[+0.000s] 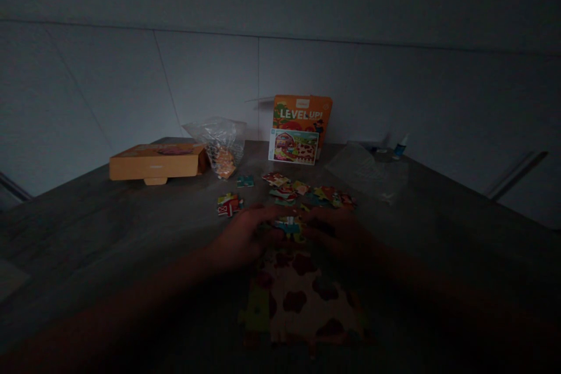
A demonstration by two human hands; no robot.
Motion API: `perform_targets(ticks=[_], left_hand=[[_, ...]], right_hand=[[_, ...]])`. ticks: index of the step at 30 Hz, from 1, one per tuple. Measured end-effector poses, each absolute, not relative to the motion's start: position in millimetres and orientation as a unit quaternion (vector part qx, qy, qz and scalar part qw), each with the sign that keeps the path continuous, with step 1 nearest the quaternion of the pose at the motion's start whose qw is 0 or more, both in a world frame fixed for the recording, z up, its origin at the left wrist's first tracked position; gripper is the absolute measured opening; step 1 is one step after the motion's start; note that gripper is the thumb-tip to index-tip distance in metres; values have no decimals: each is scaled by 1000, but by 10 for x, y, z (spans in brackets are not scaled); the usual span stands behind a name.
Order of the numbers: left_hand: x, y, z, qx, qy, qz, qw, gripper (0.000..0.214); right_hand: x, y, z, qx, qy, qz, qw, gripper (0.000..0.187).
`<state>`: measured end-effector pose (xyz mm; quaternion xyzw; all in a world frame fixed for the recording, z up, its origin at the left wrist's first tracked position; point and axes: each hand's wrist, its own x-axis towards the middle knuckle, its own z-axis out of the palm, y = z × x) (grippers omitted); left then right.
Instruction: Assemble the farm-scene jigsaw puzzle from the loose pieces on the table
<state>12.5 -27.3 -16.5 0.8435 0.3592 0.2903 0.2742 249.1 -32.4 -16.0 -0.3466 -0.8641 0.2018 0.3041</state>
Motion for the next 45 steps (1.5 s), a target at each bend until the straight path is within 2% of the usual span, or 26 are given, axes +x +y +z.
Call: perform_targets(ticks=[5, 10, 19, 34, 45], left_hand=[[132, -269, -151, 842, 370, 284, 269, 40], [138, -279, -120, 841, 375, 279, 272, 42], [135, -260, -156, 846, 369, 257, 285, 56], [147, -307, -147, 848, 402, 227, 260, 58], [145, -298, -118, 852, 425, 195, 238, 59]], right_hand=[[2496, -320, -184, -346, -871, 190, 293, 10], [2509, -319, -185, -368, -875, 170, 265, 17], [2509, -306, -183, -374, -873, 164, 268, 21], [2507, -294, -197, -401, -874, 134, 238, 24], [2465, -293, -178, -430, -877, 58, 206, 24]])
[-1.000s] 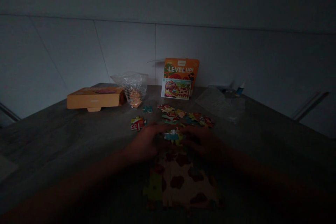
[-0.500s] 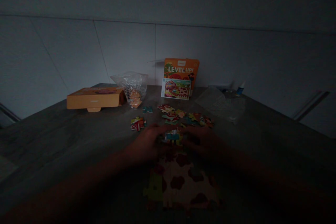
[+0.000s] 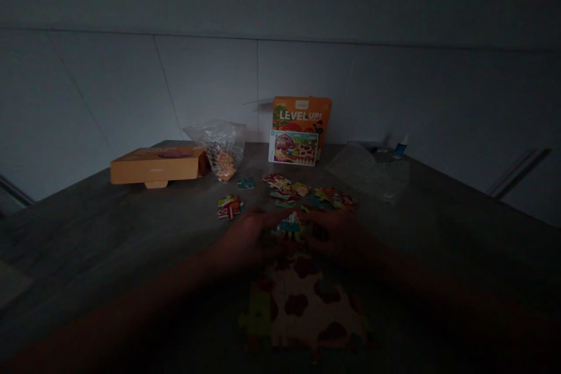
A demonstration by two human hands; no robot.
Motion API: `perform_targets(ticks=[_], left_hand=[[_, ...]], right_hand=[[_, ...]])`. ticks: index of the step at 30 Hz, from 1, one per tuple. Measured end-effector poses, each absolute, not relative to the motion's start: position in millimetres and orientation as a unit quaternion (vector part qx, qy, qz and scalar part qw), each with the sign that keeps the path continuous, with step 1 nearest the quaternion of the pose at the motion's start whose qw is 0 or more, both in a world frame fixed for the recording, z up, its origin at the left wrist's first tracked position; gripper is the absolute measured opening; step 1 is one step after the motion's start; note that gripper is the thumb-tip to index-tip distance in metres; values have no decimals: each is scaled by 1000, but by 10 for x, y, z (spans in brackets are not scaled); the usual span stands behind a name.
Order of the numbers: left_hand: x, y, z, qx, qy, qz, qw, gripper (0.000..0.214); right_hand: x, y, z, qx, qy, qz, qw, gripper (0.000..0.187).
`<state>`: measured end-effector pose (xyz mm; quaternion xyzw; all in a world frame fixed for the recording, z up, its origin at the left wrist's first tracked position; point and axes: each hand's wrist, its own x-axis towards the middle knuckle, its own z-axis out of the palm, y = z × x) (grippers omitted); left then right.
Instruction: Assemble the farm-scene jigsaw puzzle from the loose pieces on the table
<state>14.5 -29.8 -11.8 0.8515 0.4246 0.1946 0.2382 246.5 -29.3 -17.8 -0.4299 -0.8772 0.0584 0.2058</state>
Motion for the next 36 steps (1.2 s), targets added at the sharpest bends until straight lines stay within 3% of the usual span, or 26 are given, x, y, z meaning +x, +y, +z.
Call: perform_targets(ticks=[6, 11, 16, 19, 25, 36], left_hand=[[142, -274, -148, 856, 422, 211, 213, 56], [98, -203, -90, 861, 425, 234, 152, 27], [-42, -103, -108, 761, 614, 208, -22, 36], [-116, -61, -150, 713, 689, 129, -19, 40], [-218, 67, -163, 740, 663, 112, 6, 44], [-56, -35, -129, 811, 495, 311, -16, 54]], right_hand=[[2481, -270, -202, -422, -881, 42, 212, 27], [2497, -256, -193, -427, -878, 48, 209, 20], [2502, -253, -172, -422, -881, 50, 208, 17], [2509, -249, -190, -420, -879, 55, 218, 20], [2518, -259, -196, -427, -875, 62, 219, 21], [2516, -259, -202, -431, -870, 80, 225, 23]])
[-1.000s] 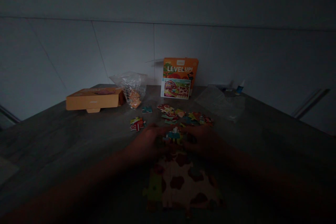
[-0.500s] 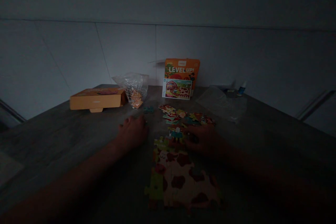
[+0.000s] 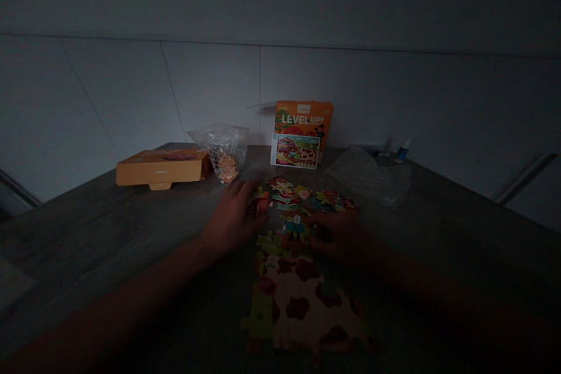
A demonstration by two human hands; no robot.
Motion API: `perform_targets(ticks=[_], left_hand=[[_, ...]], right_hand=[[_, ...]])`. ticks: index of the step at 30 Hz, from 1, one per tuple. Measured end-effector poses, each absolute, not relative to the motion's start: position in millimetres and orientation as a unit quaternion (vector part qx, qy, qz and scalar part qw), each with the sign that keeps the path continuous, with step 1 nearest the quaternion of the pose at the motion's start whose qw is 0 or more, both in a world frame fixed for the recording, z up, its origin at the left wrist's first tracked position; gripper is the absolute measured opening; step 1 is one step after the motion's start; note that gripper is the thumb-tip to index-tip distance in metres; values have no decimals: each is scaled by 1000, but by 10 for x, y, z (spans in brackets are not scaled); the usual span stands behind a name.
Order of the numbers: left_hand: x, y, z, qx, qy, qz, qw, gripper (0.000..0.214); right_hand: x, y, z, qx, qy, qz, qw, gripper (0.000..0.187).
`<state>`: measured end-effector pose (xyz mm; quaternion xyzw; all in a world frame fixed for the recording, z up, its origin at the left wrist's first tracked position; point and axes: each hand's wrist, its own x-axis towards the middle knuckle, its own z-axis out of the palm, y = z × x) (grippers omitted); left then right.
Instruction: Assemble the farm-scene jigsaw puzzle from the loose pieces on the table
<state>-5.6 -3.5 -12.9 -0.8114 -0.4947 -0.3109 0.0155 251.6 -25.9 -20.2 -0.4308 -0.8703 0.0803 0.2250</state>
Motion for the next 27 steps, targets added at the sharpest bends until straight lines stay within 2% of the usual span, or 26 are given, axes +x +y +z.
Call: perform_targets(ticks=[4, 10, 20, 27], left_hand=[[-29, -135, -64, -847, -397, -354, 4, 60], [-11, -177, -94, -881, -335, -321, -94, 60], [0, -204, -77, -896, -274, -323, -129, 52], [2, -208, -68, -901, -261, -297, -178, 64]], right_hand=[[2514, -258, -194, -450, -864, 68, 215, 24], [2520, -247, -206, -461, -857, 58, 224, 28], [2485, -286, -174, -374, -869, 39, 322, 16], [2489, -269, -206, -431, -832, 111, 332, 16]])
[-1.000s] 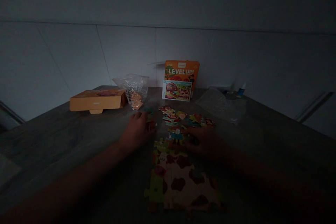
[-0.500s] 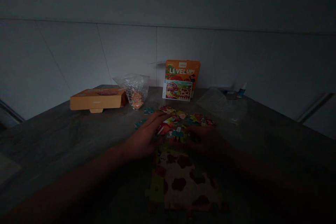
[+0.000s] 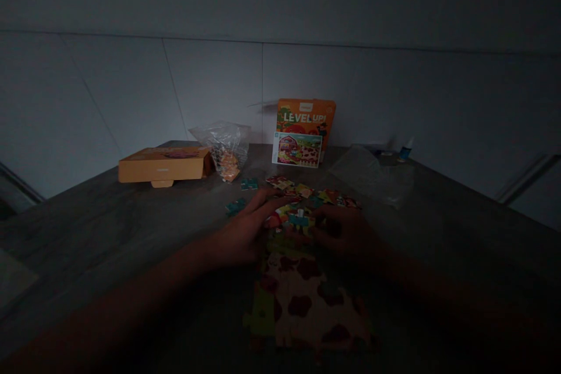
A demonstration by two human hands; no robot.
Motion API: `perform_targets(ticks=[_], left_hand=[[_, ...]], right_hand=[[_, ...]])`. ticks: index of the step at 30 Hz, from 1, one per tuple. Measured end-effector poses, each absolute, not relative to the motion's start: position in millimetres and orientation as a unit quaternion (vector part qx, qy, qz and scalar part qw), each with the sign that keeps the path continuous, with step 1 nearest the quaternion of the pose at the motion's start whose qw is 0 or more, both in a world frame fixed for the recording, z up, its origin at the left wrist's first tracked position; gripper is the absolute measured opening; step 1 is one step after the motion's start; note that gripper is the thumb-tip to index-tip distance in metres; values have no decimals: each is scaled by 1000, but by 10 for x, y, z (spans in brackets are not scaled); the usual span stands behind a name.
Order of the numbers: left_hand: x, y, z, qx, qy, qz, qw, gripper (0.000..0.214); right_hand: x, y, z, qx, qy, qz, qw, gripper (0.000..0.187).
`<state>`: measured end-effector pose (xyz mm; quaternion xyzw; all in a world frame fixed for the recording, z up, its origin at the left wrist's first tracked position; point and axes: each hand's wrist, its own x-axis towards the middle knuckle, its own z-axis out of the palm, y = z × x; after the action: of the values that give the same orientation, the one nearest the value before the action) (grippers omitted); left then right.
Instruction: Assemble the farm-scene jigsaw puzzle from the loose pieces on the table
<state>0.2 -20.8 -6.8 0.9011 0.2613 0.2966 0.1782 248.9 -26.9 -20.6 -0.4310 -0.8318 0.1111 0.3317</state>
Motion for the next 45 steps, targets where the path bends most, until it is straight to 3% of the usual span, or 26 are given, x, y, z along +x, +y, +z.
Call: perform_targets(ticks=[8, 22, 27, 45], left_hand=[[-27, -188, -141, 899, 288, 253, 215, 71], [-19, -167, -114, 899, 320, 241, 176, 56], [-21, -159, -117, 896, 331, 245, 165, 53], [-14, -167, -109, 887, 323, 265, 195, 51]], right_hand=[[2496, -276, -192, -470, -801, 152, 339, 16], [2512, -227, -222, -480, -732, 185, 446, 23], [2467, -257, -205, -466, -723, 264, 435, 21], [2471, -256, -250, -467, -724, 304, 407, 27]])
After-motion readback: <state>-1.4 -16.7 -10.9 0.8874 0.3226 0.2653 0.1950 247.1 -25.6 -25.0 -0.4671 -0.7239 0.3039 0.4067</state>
